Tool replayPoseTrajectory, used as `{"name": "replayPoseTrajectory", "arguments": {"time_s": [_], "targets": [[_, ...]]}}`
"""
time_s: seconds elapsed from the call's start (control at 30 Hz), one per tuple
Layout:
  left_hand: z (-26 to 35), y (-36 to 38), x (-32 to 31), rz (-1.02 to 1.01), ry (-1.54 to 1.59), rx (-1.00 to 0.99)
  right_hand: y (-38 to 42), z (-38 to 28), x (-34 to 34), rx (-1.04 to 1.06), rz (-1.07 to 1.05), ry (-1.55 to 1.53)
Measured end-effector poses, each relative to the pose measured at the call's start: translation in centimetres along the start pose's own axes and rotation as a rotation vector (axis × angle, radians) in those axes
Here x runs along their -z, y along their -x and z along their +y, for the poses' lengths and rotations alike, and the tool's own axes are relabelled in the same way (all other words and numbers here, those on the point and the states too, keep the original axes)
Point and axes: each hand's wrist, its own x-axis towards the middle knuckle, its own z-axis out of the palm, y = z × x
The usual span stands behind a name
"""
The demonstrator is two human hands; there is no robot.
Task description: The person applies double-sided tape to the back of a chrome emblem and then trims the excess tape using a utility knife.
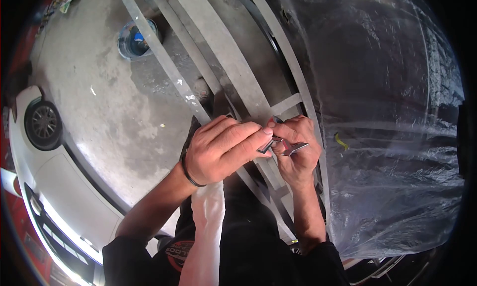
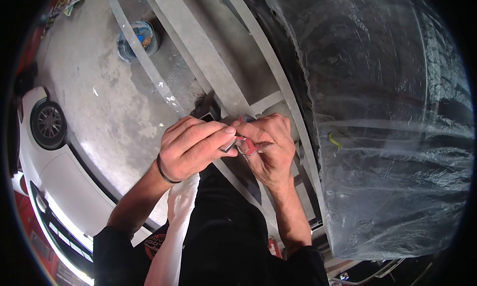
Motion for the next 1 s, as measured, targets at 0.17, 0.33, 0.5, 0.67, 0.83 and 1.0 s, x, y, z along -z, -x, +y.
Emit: {"name": "replayPoseTrajectory", "arguments": {"time_s": [0.17,0.33,0.5,0.67,0.83,1.0], "targets": [[0.4,1.0,-1.6,0.045,0.157,0.373,0.2,-0.8,0.9,-0.17,-0.169,0.078],[0.3,1.7,-1.9,-0.143,0.672,1.082,-1.9,-1.4,1.8,-0.603,-0.423,-0.051],[-1.1,1.0,-2.2,-0.192,0.845,1.244,-3.3,0.1,2.4,-0.725,-0.608,-0.043],[-2.3,0.7,-3.1,-0.175,0.818,1.222,-3.7,1.0,1.8,-0.694,-0.573,-0.02],[-2.3,0.9,-4.0,-0.109,0.648,1.169,-3.9,0.8,1.0,-0.64,-0.549,0.118],[-1.8,1.8,-4.3,-0.014,0.787,1.258,-2.5,2.1,0.2,-0.532,-0.44,0.025]]}}
